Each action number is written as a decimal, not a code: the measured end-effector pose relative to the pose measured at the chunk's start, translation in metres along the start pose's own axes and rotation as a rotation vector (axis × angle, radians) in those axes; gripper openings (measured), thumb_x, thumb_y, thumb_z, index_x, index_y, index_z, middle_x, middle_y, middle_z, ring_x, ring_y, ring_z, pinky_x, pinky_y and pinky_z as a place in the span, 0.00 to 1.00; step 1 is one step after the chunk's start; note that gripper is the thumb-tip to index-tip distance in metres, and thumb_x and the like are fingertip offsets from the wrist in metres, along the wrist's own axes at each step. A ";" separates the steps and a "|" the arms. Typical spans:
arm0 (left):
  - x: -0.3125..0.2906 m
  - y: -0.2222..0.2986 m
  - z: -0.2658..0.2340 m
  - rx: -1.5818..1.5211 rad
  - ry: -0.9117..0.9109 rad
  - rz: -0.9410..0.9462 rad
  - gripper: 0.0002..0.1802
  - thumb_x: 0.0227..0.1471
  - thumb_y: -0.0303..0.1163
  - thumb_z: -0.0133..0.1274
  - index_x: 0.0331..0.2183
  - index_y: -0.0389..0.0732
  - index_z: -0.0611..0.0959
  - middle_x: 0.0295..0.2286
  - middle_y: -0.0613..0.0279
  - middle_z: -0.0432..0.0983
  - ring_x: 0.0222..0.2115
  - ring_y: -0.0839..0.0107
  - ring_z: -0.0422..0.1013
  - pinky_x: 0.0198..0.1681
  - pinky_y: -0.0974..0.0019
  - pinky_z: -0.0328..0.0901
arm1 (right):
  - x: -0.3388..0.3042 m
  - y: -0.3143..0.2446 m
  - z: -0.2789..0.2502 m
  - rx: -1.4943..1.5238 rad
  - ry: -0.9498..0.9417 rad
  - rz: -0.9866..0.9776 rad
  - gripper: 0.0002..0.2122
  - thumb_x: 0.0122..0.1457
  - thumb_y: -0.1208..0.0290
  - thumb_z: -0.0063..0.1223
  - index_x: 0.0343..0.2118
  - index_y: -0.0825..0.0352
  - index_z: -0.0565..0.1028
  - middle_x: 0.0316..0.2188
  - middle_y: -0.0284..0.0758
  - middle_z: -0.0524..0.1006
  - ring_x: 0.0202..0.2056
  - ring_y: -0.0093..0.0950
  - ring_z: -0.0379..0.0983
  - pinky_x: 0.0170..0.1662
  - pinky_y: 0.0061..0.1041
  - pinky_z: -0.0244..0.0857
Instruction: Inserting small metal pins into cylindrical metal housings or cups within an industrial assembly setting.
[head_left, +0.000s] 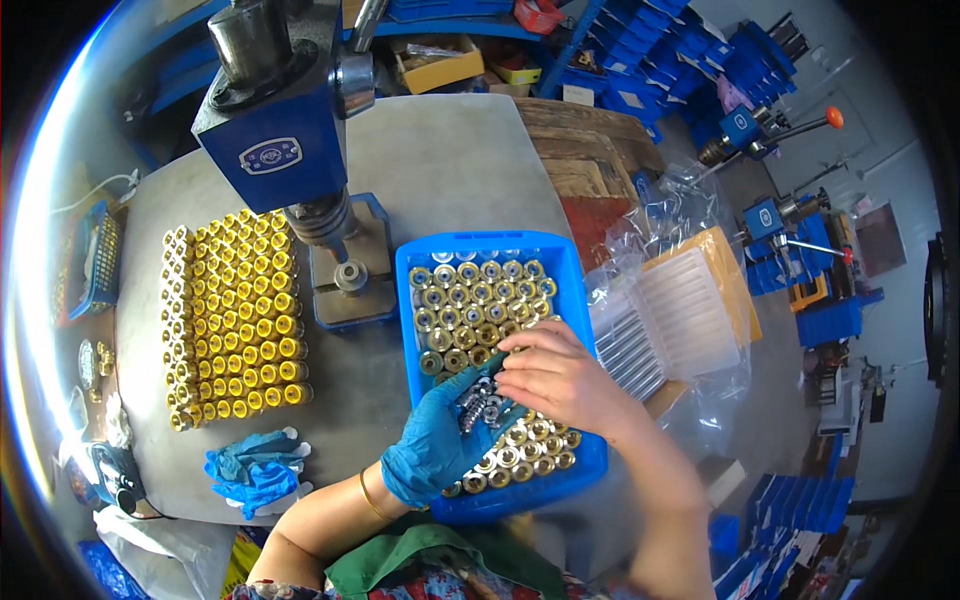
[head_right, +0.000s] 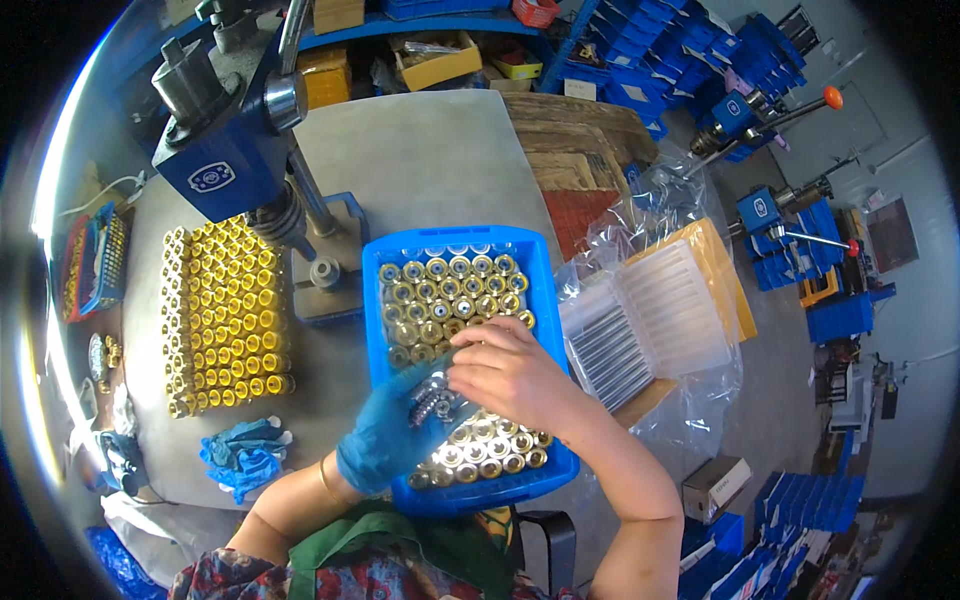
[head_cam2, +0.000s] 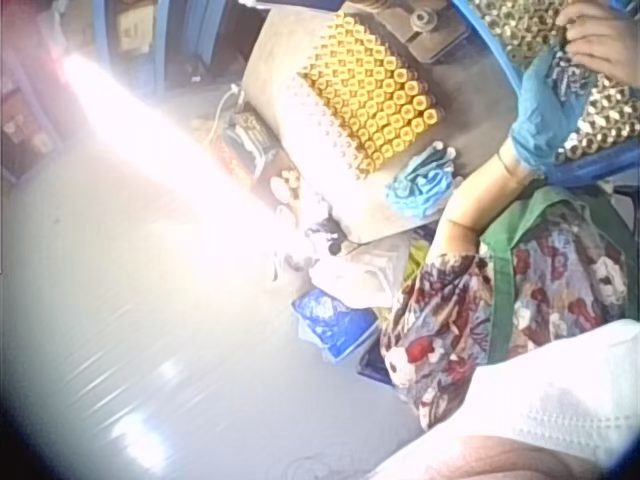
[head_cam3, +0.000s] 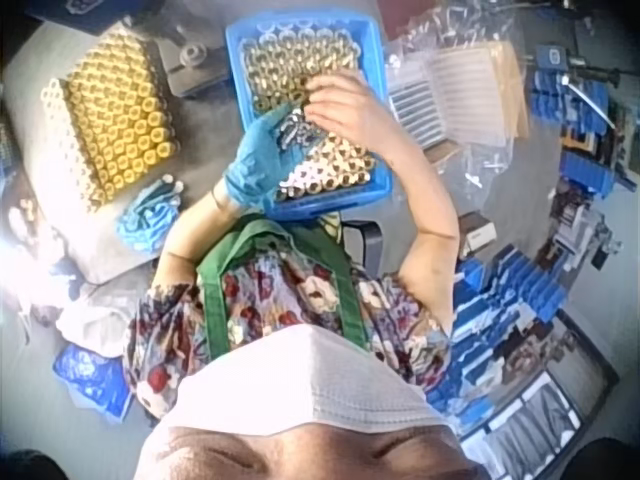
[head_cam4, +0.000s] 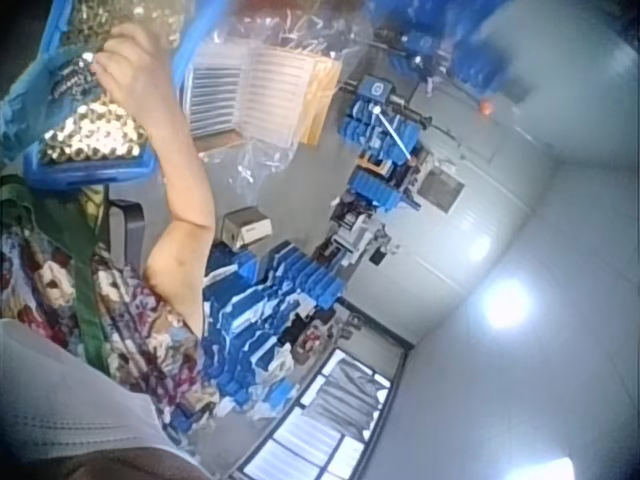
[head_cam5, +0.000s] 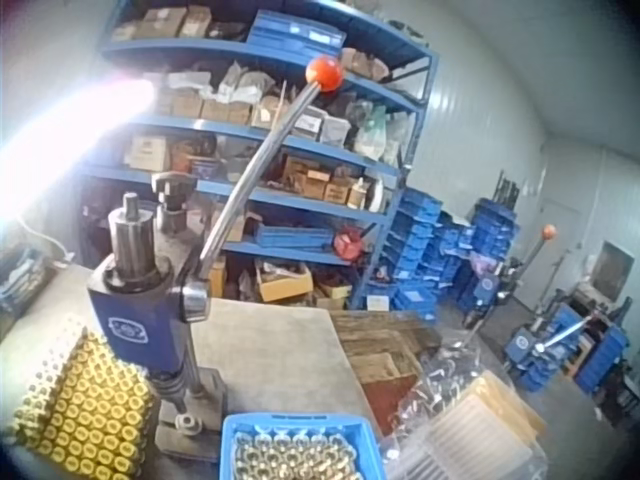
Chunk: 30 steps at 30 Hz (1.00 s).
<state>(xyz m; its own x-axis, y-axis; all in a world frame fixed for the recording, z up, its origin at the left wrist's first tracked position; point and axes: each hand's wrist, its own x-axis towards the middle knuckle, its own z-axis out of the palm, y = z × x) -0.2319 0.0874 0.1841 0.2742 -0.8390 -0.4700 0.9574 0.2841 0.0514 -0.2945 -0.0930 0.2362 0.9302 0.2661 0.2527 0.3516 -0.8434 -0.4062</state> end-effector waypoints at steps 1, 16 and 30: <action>0.001 0.001 0.000 0.001 0.000 0.001 0.17 0.60 0.34 0.39 0.46 0.36 0.74 0.39 0.57 0.75 0.40 0.68 0.72 0.47 0.63 0.69 | -0.002 -0.001 -0.002 0.016 0.008 -0.008 0.07 0.49 0.70 0.60 0.30 0.64 0.79 0.36 0.29 0.77 0.49 0.28 0.68 0.53 0.34 0.57; 0.011 -0.002 0.008 0.105 0.106 0.063 0.19 0.60 0.31 0.40 0.48 0.30 0.72 0.43 0.51 0.73 0.47 0.60 0.70 0.54 0.61 0.66 | -0.006 0.067 0.036 -0.356 0.148 0.206 0.06 0.48 0.74 0.56 0.31 0.67 0.76 0.34 0.30 0.76 0.44 0.26 0.70 0.48 0.32 0.58; 0.002 0.002 0.007 -0.005 -0.030 0.020 0.23 0.60 0.32 0.38 0.54 0.28 0.66 0.51 0.46 0.66 0.54 0.56 0.63 0.60 0.56 0.58 | -0.007 0.073 0.045 -0.478 0.044 0.209 0.07 0.48 0.72 0.57 0.32 0.64 0.78 0.34 0.30 0.77 0.45 0.28 0.70 0.48 0.31 0.58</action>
<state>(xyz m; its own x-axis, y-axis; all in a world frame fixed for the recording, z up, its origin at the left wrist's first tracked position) -0.2293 0.0831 0.1895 0.2962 -0.8464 -0.4426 0.9512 0.3035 0.0563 -0.2709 -0.1355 0.1649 0.9664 0.0584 0.2501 0.0625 -0.9980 -0.0082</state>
